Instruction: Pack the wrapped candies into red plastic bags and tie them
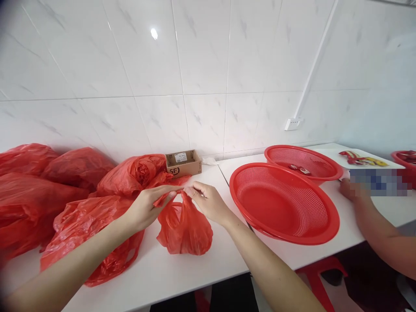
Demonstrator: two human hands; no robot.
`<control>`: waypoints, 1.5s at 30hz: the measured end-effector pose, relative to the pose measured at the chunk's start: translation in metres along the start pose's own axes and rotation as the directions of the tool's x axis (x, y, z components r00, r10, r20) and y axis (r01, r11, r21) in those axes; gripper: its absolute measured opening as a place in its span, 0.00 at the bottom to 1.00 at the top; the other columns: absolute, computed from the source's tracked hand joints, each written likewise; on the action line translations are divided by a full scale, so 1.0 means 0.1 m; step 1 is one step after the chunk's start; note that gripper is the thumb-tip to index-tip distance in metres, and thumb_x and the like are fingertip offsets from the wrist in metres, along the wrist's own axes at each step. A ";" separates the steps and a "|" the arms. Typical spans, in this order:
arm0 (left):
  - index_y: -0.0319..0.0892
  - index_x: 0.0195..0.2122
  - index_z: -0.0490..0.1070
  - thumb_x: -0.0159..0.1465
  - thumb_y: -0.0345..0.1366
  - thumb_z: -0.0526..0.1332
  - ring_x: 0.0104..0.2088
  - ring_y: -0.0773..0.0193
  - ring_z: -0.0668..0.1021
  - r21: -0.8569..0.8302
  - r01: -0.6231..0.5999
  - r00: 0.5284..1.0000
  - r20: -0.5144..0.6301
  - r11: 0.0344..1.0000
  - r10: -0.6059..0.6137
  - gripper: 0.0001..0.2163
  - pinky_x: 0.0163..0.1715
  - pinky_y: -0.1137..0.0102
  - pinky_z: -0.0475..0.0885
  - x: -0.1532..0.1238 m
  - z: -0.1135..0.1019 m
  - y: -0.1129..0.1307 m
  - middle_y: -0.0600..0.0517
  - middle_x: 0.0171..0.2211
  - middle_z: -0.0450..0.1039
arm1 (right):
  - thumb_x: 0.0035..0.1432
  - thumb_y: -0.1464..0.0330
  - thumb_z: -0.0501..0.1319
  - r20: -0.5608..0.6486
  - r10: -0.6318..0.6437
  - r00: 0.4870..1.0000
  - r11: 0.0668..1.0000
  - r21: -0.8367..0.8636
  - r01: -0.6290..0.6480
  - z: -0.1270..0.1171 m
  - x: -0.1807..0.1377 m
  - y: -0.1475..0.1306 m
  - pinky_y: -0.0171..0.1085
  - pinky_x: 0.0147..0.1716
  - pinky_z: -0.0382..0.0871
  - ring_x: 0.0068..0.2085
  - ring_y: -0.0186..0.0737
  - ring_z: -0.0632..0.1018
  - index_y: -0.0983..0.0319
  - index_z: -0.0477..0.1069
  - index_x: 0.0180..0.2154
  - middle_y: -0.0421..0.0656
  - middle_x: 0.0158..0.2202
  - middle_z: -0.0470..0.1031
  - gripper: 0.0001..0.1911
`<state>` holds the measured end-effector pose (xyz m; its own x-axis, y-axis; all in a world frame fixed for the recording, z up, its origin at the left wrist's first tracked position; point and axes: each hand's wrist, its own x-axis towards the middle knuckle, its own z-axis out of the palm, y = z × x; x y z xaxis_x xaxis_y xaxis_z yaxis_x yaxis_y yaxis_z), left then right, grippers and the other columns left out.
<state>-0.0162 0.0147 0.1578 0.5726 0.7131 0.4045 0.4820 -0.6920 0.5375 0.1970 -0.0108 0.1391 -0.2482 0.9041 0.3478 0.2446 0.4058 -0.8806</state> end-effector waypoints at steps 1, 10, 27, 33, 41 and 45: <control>0.47 0.45 0.76 0.68 0.42 0.52 0.45 0.56 0.78 0.005 0.059 0.998 -0.009 0.998 -0.059 0.14 0.46 0.64 0.71 -0.12 -0.04 -0.04 0.48 0.45 0.78 | 0.66 0.55 0.52 -0.056 0.012 0.998 0.995 -0.096 -0.017 -0.04 -0.07 0.01 0.35 0.28 0.59 0.27 0.35 0.68 0.59 0.63 0.27 0.38 0.27 0.70 0.19; 0.46 0.27 0.73 0.67 0.50 0.51 0.33 0.55 0.77 -0.165 0.425 0.901 -0.025 0.890 -0.434 0.19 0.40 0.63 0.70 -0.93 -0.19 -0.21 0.49 0.29 0.76 | 0.64 0.52 0.53 -0.252 0.118 0.960 0.953 -0.244 -0.181 -0.66 -0.46 0.28 0.41 0.33 0.65 0.30 0.43 0.73 0.57 0.63 0.23 0.41 0.24 0.72 0.22; 0.46 0.34 0.64 0.70 0.38 0.47 0.36 0.60 0.74 -0.058 0.148 0.966 -0.204 0.987 -0.157 0.10 0.35 0.65 0.68 -0.45 1.36 -0.09 0.47 0.38 0.70 | 0.67 0.56 0.46 -0.496 0.208 0.843 0.906 -0.227 -0.357 0.42 -0.89 0.83 0.45 0.35 0.65 0.36 0.50 0.74 0.53 0.61 0.41 0.44 0.36 0.74 0.11; 0.45 0.26 0.58 0.70 0.40 0.47 0.18 0.67 0.60 -0.024 0.280 0.941 -0.193 0.960 -0.279 0.15 0.22 0.71 0.56 -0.58 1.54 -0.24 0.57 0.18 0.60 | 0.69 0.57 0.41 -0.381 0.143 0.913 0.871 -0.390 -0.299 0.49 -0.84 1.18 0.36 0.23 0.55 0.20 0.41 0.68 0.56 0.61 0.35 0.36 0.19 0.64 0.16; 0.44 0.28 0.64 0.71 0.42 0.47 0.22 0.67 0.65 -0.030 0.406 0.861 -0.323 0.913 -0.393 0.16 0.24 0.71 0.61 -0.87 1.24 -0.43 0.56 0.21 0.62 | 0.69 0.56 0.42 -0.388 0.096 0.917 0.851 -0.446 -0.278 0.31 -0.60 1.25 0.35 0.25 0.54 0.22 0.39 0.67 0.58 0.63 0.34 0.37 0.19 0.63 0.19; 0.45 0.40 0.72 0.71 0.39 0.49 0.43 0.61 0.74 -0.027 0.357 0.871 -0.352 0.934 -0.343 0.13 0.43 0.66 0.68 -0.91 1.39 -0.36 0.49 0.42 0.73 | 0.70 0.58 0.42 -0.389 0.063 0.919 0.867 -0.435 -0.243 0.43 -0.66 1.11 0.37 0.35 0.62 0.34 0.41 0.72 0.58 0.64 0.35 0.41 0.31 0.72 0.19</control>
<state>0.0065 -0.0405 -0.0009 0.1000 0.8981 0.4282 0.6368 -0.3885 0.6660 0.2002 -0.0310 0.0045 0.1515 0.9086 0.3892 0.6804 0.1897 -0.7079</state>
